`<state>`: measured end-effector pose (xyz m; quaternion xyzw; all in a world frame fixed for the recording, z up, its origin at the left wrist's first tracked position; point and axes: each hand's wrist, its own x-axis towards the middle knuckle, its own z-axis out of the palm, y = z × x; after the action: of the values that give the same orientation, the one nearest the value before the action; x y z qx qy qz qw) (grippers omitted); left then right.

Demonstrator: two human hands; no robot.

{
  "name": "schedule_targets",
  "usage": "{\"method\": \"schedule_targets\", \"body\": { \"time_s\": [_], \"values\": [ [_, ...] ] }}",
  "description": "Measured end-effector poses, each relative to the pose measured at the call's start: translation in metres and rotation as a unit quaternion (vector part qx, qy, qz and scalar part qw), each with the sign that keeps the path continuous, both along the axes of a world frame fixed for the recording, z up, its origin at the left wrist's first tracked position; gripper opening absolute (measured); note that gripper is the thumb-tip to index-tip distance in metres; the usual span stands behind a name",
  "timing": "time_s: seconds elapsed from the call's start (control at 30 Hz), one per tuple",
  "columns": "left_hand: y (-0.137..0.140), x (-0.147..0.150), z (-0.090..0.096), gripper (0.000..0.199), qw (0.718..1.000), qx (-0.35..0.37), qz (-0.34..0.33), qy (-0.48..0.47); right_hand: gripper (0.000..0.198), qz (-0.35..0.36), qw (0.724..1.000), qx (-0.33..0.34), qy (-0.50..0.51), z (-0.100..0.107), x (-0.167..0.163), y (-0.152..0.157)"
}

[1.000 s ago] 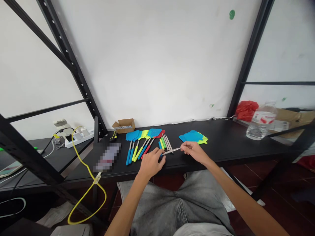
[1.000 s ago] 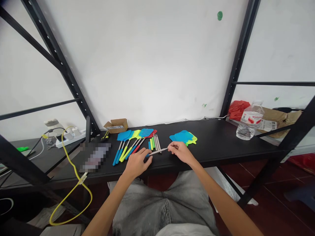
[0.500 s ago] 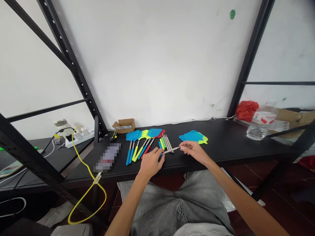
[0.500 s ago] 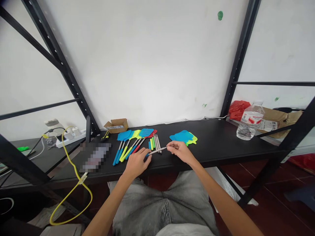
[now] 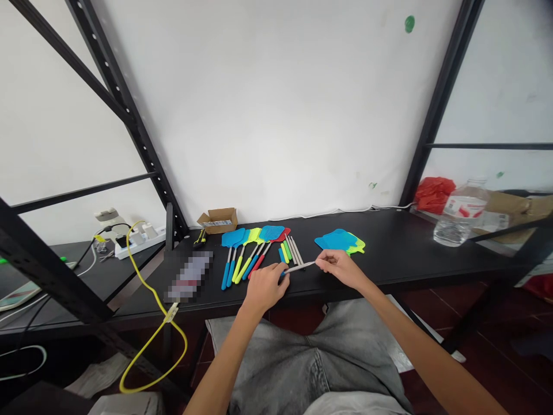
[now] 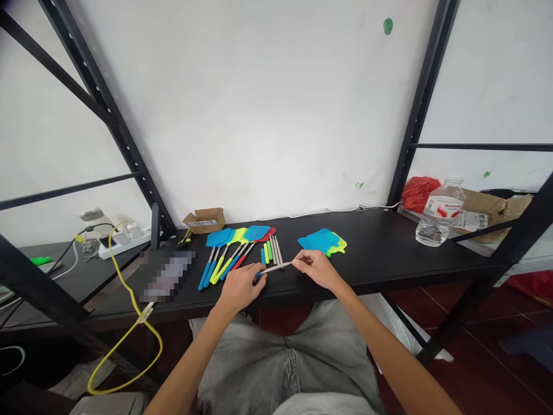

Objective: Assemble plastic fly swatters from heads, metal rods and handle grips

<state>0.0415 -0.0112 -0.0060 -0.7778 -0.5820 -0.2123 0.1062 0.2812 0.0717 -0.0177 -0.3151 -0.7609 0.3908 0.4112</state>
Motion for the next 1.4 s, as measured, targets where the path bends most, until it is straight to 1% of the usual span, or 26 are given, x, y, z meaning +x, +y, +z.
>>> {"method": "schedule_targets", "body": {
  "time_s": [0.13,0.3,0.47,0.6,0.7,0.9,1.13,1.4],
  "values": [
    [0.0006,-0.0003,-0.001,0.025,1.0,-0.004,-0.01,-0.004,0.033,0.013,1.0,0.019,-0.018,0.0028,0.0005,-0.0031],
    [0.0008,-0.0007,-0.0019,0.028,1.0,0.001,-0.027,-0.008,0.038,0.022,0.999,0.019,-0.026,0.0041,0.0,-0.0044],
    [0.0001,-0.0009,-0.0018,0.036,1.0,0.008,-0.026,0.008,0.029,0.022,1.0,-0.009,0.002,0.0017,-0.002,-0.0025],
    [0.0009,-0.0014,-0.0019,0.036,1.0,0.009,-0.024,0.013,0.027,0.028,0.998,-0.025,0.04,-0.0011,-0.0029,0.0004],
    [0.0016,-0.0018,-0.0018,0.035,0.999,0.009,-0.027,0.014,0.023,0.023,0.999,-0.022,0.035,-0.0028,-0.0028,0.0022],
    [0.002,-0.0019,-0.0029,0.037,0.999,0.003,-0.034,0.006,0.022,0.007,1.0,0.017,-0.002,-0.0026,-0.0013,0.0004],
    [0.0019,-0.0027,-0.0044,0.04,0.999,0.002,-0.042,0.0,0.027,-0.024,0.995,0.076,-0.067,-0.0007,-0.0009,-0.0031],
    [-0.0009,-0.0023,-0.0011,0.04,0.998,0.007,-0.056,-0.001,0.032,-0.035,0.989,0.107,-0.1,0.0012,-0.0005,-0.0046]
  ]
}}
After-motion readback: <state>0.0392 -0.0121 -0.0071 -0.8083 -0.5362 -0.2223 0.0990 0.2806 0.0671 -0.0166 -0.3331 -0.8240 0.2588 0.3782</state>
